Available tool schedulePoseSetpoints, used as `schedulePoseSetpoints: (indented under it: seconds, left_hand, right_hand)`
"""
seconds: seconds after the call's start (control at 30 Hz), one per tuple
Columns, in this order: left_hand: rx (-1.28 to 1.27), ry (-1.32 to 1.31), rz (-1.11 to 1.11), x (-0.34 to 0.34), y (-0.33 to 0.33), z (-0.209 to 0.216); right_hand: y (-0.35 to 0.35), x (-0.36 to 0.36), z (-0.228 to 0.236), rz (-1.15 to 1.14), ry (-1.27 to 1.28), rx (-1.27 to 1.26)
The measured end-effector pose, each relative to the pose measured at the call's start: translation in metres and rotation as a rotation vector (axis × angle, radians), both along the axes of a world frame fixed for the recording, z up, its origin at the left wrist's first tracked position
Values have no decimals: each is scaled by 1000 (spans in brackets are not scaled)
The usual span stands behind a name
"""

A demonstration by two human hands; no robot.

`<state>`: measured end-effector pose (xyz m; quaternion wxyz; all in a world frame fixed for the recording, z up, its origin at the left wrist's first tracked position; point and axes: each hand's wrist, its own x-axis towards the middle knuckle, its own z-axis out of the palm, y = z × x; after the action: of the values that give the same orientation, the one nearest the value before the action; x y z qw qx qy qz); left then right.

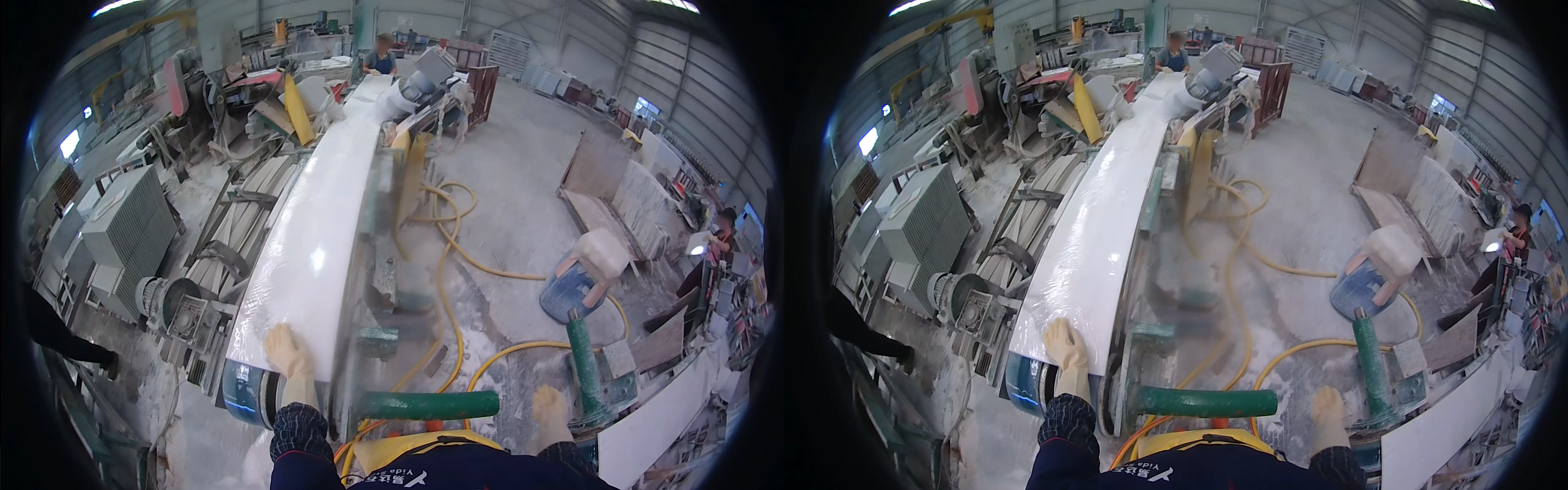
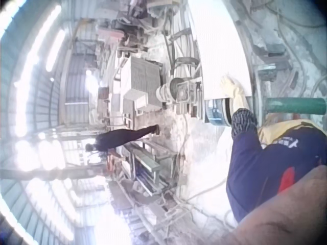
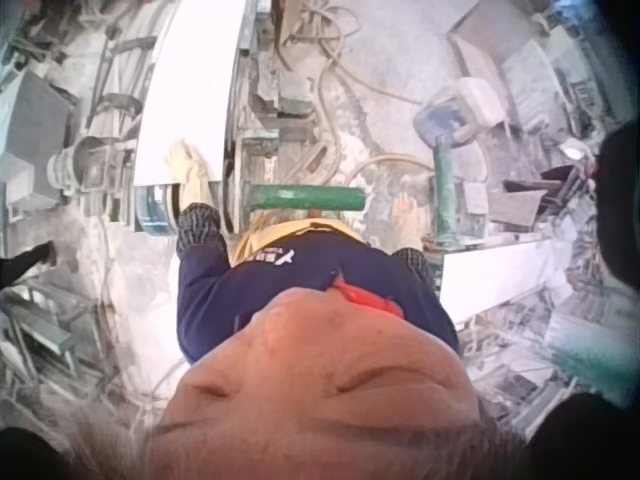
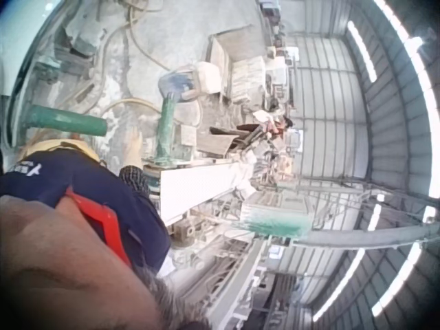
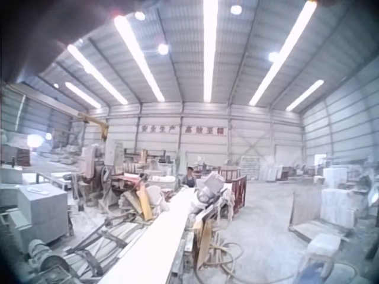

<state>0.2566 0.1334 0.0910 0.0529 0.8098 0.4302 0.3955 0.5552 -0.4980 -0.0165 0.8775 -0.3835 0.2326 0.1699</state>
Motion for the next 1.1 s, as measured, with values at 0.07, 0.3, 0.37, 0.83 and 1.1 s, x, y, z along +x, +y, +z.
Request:
schedulePoseSetpoints:
  seconds: [0.07,0.3,0.37,0.83,1.1]
  left_hand:
    - [76,-31,21,2,-4,1]
    - [31,147,105,3,-7,-1]
    - [-19,206,121,3,-7,-2]
    - [-169,282,52,3,-2,21]
    - [-95,252,102,4,1,7]
  right_hand:
    - [61,3,11,144,67,-62]
    - [205,-42,39,702,-41,-271]
    - [211,-48,40,809,-104,-369]
    - [202,-35,46,802,25,-415]
    - [204,-32,45,818,31,-508]
